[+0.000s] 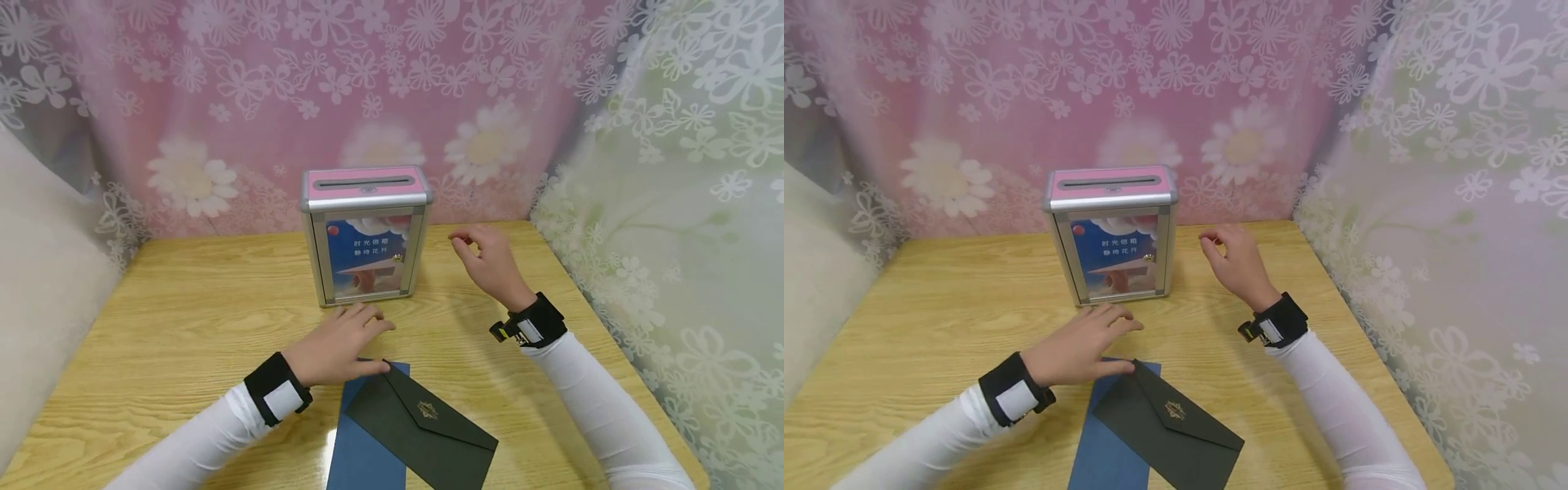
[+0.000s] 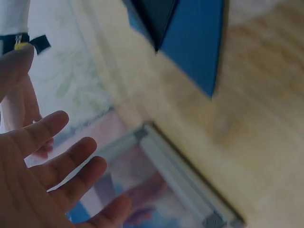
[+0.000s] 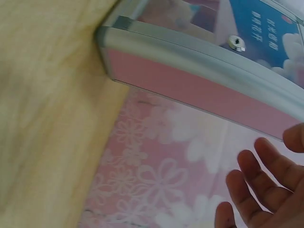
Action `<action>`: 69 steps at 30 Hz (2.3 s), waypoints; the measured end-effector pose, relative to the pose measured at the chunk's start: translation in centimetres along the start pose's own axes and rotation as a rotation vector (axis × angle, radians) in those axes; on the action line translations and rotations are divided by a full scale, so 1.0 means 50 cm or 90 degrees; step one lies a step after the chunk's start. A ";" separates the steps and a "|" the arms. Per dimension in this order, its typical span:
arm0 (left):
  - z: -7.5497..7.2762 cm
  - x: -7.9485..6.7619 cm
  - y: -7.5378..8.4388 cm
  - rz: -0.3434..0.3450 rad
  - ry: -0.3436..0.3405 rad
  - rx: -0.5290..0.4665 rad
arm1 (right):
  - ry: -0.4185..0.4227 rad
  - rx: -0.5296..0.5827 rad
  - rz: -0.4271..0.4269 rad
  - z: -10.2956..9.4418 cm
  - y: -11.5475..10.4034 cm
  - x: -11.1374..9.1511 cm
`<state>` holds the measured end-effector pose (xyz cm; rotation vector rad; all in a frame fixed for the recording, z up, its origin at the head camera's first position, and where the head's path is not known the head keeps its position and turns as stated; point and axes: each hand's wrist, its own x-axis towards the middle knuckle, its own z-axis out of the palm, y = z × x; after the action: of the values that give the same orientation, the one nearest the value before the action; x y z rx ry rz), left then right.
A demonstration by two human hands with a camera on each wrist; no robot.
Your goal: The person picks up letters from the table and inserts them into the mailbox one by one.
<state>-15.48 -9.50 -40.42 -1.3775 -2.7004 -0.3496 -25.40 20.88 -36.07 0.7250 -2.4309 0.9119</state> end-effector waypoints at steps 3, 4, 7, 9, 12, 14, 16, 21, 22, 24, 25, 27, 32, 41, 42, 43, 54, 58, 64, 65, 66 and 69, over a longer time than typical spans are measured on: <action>0.033 0.018 0.024 0.017 -0.055 -0.006 | -0.039 -0.010 0.025 0.005 0.011 -0.020; 0.043 0.024 0.032 0.025 -0.070 -0.006 | -0.050 -0.010 0.034 0.006 0.013 -0.025; 0.069 0.036 0.054 0.054 -0.115 -0.010 | -0.077 -0.014 0.046 0.010 0.020 -0.039; 0.082 0.041 0.064 0.073 -0.138 -0.006 | -0.092 -0.014 0.048 0.013 0.024 -0.047; 0.096 0.043 0.072 0.092 -0.153 0.008 | -0.104 -0.012 0.048 0.015 0.030 -0.058; 0.101 0.043 0.075 0.100 -0.154 0.019 | -0.106 -0.009 0.051 0.015 0.034 -0.066; 0.105 0.041 0.076 0.102 -0.158 0.029 | -0.107 -0.011 0.057 0.016 0.037 -0.072; 0.112 0.040 0.074 0.089 -0.168 0.030 | -0.123 -0.019 0.063 0.022 0.043 -0.085; 0.113 0.040 0.073 0.086 -0.166 0.029 | -0.126 -0.019 0.064 0.023 0.044 -0.087; 0.115 0.042 0.070 0.081 -0.159 0.029 | -0.129 -0.019 0.067 0.026 0.044 -0.091; 0.114 0.043 0.068 0.081 -0.154 0.029 | -0.129 -0.020 0.067 0.026 0.044 -0.091; 0.112 0.045 0.065 0.083 -0.147 0.032 | -0.127 -0.020 0.069 0.027 0.043 -0.090; 0.101 0.051 0.061 0.081 -0.145 0.037 | -0.126 -0.025 0.066 0.030 0.045 -0.091; 0.110 0.060 0.063 0.072 -0.153 0.030 | -0.125 -0.023 0.071 0.038 0.048 -0.102; 0.109 0.060 0.063 0.074 -0.152 0.026 | -0.125 -0.022 0.073 0.038 0.048 -0.102; 0.109 0.060 0.063 0.076 -0.150 0.023 | -0.125 -0.021 0.075 0.039 0.048 -0.102; 0.103 0.063 0.067 0.088 -0.132 0.026 | -0.122 -0.012 0.088 0.035 0.045 -0.101; 0.102 0.063 0.065 0.098 -0.111 0.013 | -0.110 -0.013 0.080 0.031 0.046 -0.100; 0.079 0.063 0.052 0.067 -0.064 -0.016 | -0.106 -0.015 0.073 0.024 0.051 -0.102; 0.072 0.063 0.049 0.062 -0.058 -0.020 | -0.107 -0.016 0.073 0.022 0.052 -0.102; 0.065 0.063 0.046 0.057 -0.052 -0.025 | -0.107 -0.017 0.073 0.019 0.051 -0.101; 0.042 0.063 0.035 0.044 -0.029 -0.040 | -0.104 -0.014 0.078 0.008 0.044 -0.097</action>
<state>-15.90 -5.51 -41.60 -1.5093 -2.6922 -0.4043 -23.13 23.53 -40.09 0.6734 -2.6500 0.9022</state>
